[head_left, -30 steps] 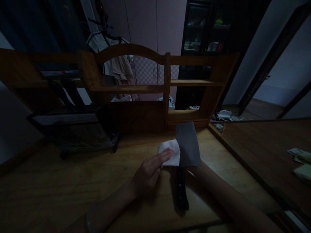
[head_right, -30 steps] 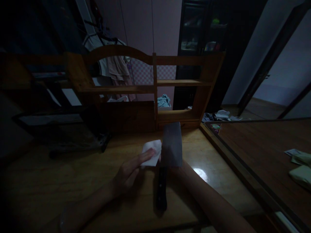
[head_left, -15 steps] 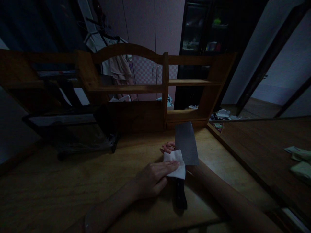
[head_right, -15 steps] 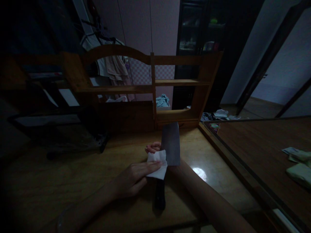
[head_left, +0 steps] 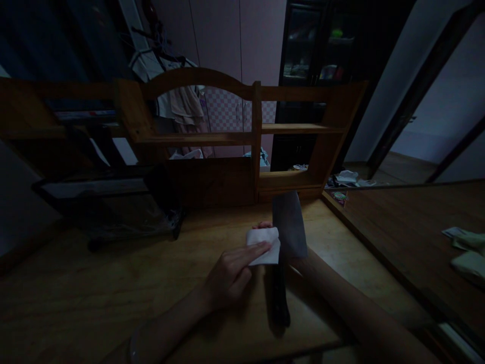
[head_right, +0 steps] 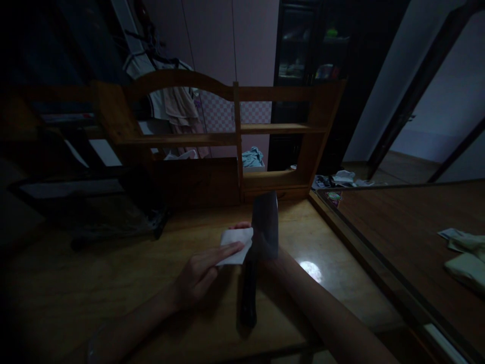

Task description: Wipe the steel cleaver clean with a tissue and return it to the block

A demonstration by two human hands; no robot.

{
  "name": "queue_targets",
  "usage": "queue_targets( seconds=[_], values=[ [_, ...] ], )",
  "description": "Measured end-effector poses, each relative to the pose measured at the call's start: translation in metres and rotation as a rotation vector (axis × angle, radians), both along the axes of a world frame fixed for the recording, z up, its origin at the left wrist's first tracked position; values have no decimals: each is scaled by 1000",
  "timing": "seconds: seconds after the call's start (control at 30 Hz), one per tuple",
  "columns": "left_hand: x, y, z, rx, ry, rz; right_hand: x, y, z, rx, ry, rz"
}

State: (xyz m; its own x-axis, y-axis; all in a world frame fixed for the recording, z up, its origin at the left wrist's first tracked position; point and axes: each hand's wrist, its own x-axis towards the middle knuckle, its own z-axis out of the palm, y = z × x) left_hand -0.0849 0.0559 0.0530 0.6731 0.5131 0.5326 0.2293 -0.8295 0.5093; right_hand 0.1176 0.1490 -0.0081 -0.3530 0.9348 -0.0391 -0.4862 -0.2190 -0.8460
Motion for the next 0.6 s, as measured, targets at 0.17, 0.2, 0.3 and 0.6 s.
queue_targets(
  seconds=[0.17, 0.2, 0.3, 0.6],
  values=[
    [8, -1, 6, -70, 141, -134, -6, -6, 0, 11, 42, -5],
    [9, -1, 6, -80, 173, -140, -8, -7, -1, 11, 43, -8],
    [9, -1, 7, -93, 212, -116, -12, -6, -4, 10, 47, -1],
    [7, 2, 3, -64, 200, -98, -4, 1, -12, -5, 75, 35]
  ],
)
